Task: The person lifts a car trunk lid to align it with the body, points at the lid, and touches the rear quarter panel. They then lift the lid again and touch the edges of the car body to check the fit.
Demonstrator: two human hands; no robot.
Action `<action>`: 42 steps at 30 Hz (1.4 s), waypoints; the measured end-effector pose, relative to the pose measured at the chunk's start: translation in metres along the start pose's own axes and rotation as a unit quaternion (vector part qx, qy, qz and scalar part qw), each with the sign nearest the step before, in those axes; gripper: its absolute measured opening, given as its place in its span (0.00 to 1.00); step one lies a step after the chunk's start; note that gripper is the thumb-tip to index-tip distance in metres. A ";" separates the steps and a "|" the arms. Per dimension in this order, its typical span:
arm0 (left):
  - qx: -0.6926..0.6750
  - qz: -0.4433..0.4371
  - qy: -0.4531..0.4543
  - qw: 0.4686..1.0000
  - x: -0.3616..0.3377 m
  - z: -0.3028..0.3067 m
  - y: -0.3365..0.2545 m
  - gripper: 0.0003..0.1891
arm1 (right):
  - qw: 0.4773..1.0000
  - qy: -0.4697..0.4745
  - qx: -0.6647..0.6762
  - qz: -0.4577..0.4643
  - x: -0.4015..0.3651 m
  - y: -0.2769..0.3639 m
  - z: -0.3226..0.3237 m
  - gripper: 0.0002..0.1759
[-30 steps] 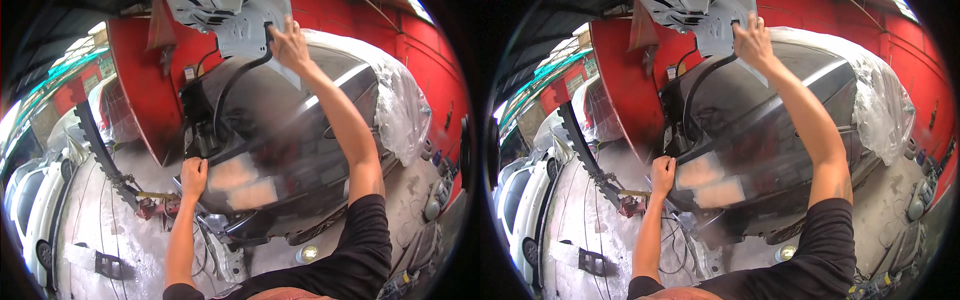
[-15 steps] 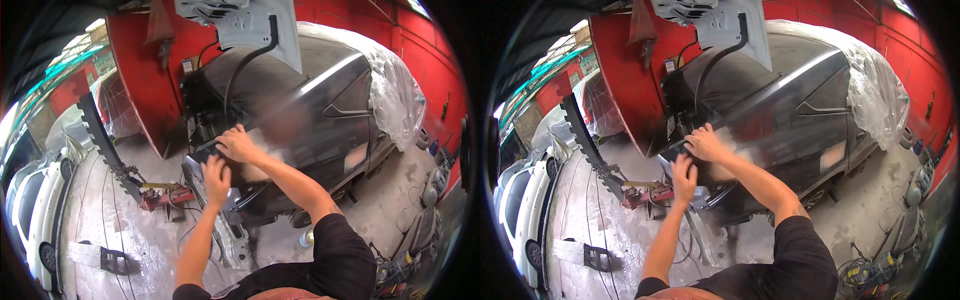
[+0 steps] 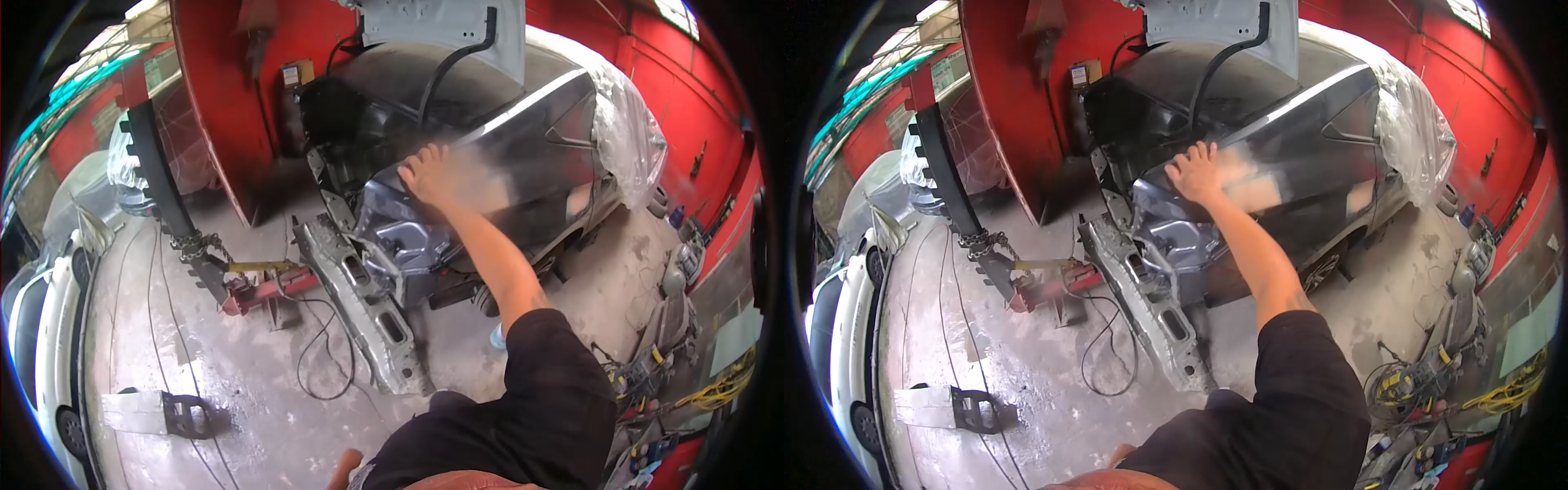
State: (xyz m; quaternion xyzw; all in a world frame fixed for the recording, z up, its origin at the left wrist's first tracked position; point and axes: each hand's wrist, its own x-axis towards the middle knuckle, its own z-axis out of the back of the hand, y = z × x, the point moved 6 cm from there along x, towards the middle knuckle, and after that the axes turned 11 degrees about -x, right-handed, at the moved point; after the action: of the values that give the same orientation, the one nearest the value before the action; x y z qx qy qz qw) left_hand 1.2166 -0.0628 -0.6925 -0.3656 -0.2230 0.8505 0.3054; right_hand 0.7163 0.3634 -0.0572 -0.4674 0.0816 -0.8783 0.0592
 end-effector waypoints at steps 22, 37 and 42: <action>-0.175 0.051 -0.226 0.957 -0.059 0.159 0.239 0.13 | 0.982 0.090 -0.165 -0.005 0.020 0.038 -0.024 0.14; -0.510 0.318 -0.419 0.680 -0.307 0.233 0.473 0.17 | 0.861 0.333 0.383 0.011 -0.109 0.604 -0.213 0.22; -0.423 0.346 -0.473 0.691 -0.400 0.252 0.545 0.20 | 0.703 0.530 0.445 0.162 -0.249 0.859 -0.236 0.24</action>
State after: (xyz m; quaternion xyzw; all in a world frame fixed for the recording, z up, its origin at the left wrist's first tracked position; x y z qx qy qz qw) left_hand 1.0500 -0.7648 -0.6674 -0.0562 -0.5315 0.7723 -0.3435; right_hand 0.6823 -0.4127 -0.5597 0.1767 -0.2269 -0.8920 0.3487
